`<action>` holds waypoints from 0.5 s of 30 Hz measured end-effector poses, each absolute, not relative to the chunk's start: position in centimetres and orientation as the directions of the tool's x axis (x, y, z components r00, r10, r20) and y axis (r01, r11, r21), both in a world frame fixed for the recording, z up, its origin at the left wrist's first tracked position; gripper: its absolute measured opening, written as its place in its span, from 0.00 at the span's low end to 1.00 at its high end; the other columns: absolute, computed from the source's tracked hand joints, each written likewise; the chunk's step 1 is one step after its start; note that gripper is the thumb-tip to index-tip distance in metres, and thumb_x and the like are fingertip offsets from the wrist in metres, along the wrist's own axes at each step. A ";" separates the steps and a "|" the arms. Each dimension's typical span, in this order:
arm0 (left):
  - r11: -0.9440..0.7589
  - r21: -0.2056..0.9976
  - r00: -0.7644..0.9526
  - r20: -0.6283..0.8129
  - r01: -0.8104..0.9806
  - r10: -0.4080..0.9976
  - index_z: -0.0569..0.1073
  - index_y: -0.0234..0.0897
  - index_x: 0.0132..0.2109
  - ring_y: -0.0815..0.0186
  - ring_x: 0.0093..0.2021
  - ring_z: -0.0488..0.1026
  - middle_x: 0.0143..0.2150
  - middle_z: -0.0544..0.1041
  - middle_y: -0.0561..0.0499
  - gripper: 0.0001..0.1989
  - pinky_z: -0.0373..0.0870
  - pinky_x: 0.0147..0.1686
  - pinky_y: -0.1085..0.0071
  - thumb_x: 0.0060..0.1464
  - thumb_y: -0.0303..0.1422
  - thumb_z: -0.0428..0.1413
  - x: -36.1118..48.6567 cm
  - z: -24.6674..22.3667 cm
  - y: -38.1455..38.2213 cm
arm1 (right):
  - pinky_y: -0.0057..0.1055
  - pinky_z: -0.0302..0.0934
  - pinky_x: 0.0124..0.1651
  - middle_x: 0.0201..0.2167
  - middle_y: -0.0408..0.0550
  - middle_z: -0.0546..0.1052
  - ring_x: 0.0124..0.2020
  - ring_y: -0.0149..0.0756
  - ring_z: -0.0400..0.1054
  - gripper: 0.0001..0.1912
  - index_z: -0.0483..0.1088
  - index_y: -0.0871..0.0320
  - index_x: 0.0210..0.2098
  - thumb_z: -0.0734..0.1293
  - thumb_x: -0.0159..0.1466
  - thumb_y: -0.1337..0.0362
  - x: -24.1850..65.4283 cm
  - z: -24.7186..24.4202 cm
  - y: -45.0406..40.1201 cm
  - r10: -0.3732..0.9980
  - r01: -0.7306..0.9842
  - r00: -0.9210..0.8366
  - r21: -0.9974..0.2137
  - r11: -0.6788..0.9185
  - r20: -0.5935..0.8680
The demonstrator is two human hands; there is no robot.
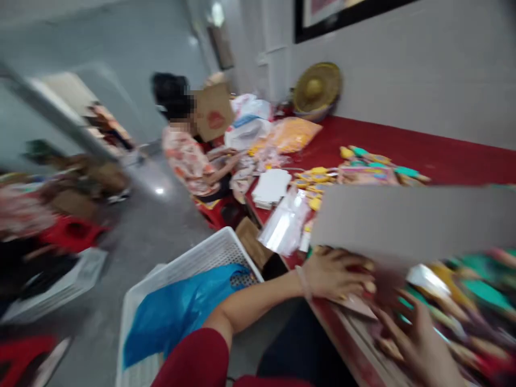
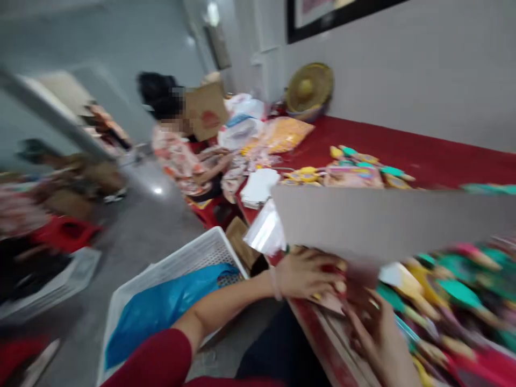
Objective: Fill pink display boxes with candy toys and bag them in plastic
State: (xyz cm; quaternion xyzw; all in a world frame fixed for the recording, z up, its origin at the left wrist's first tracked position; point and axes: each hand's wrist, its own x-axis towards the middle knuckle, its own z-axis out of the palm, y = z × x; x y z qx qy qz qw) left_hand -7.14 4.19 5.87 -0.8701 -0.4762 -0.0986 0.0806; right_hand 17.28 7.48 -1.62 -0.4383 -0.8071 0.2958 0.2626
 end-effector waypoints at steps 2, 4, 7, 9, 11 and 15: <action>-0.517 0.039 0.484 0.301 0.855 0.822 0.76 0.51 0.58 0.62 0.62 0.67 0.68 0.68 0.55 0.21 0.64 0.59 0.62 0.70 0.46 0.43 -8.0 6.9 3.2 | 0.37 0.72 0.29 0.42 0.57 0.81 0.30 0.44 0.77 0.24 0.66 0.52 0.56 0.57 0.68 0.45 20.5 -0.6 7.0 0.890 0.575 -0.444 -0.727 0.376 0.109; -0.485 0.137 0.416 0.349 0.864 0.840 0.75 0.49 0.59 0.60 0.63 0.67 0.67 0.70 0.52 0.20 0.64 0.59 0.60 0.70 0.44 0.44 -9.0 7.4 3.3 | 0.36 0.71 0.32 0.38 0.55 0.82 0.29 0.42 0.76 0.22 0.71 0.56 0.50 0.59 0.67 0.48 25.1 1.1 7.4 0.945 0.672 -0.314 -0.683 0.286 0.086; -0.543 0.184 0.466 0.340 0.819 0.817 0.68 0.50 0.66 0.56 0.67 0.63 0.71 0.64 0.51 0.22 0.62 0.62 0.54 0.70 0.42 0.44 -10.1 6.9 4.9 | 0.36 0.68 0.36 0.40 0.56 0.81 0.35 0.45 0.77 0.19 0.74 0.59 0.47 0.58 0.68 0.56 32.0 3.9 8.1 0.985 0.893 0.002 -0.444 0.077 0.175; -0.594 0.165 0.520 0.341 0.787 0.783 0.68 0.51 0.66 0.54 0.68 0.62 0.71 0.64 0.53 0.22 0.60 0.62 0.53 0.69 0.42 0.46 -10.1 6.6 5.4 | 0.36 0.67 0.39 0.46 0.59 0.80 0.43 0.48 0.76 0.18 0.74 0.61 0.50 0.59 0.67 0.63 34.0 5.0 8.7 0.985 0.967 0.035 -0.256 0.010 0.170; -0.613 0.148 0.539 0.347 0.776 0.767 0.70 0.50 0.65 0.55 0.67 0.63 0.68 0.68 0.53 0.21 0.61 0.62 0.53 0.69 0.41 0.46 -9.7 6.7 5.3 | 0.36 0.66 0.44 0.51 0.63 0.77 0.48 0.49 0.73 0.19 0.73 0.63 0.53 0.60 0.64 0.70 33.4 5.1 9.6 0.992 0.991 -0.074 -0.102 0.084 0.098; -0.558 0.172 0.484 0.335 0.812 0.808 0.73 0.47 0.62 0.58 0.66 0.65 0.65 0.72 0.53 0.20 0.62 0.61 0.56 0.70 0.39 0.46 -9.3 7.0 4.9 | 0.37 0.60 0.51 0.60 0.63 0.71 0.54 0.48 0.67 0.21 0.73 0.61 0.54 0.61 0.64 0.75 28.3 3.3 11.9 0.942 0.942 -0.333 -0.034 0.334 0.042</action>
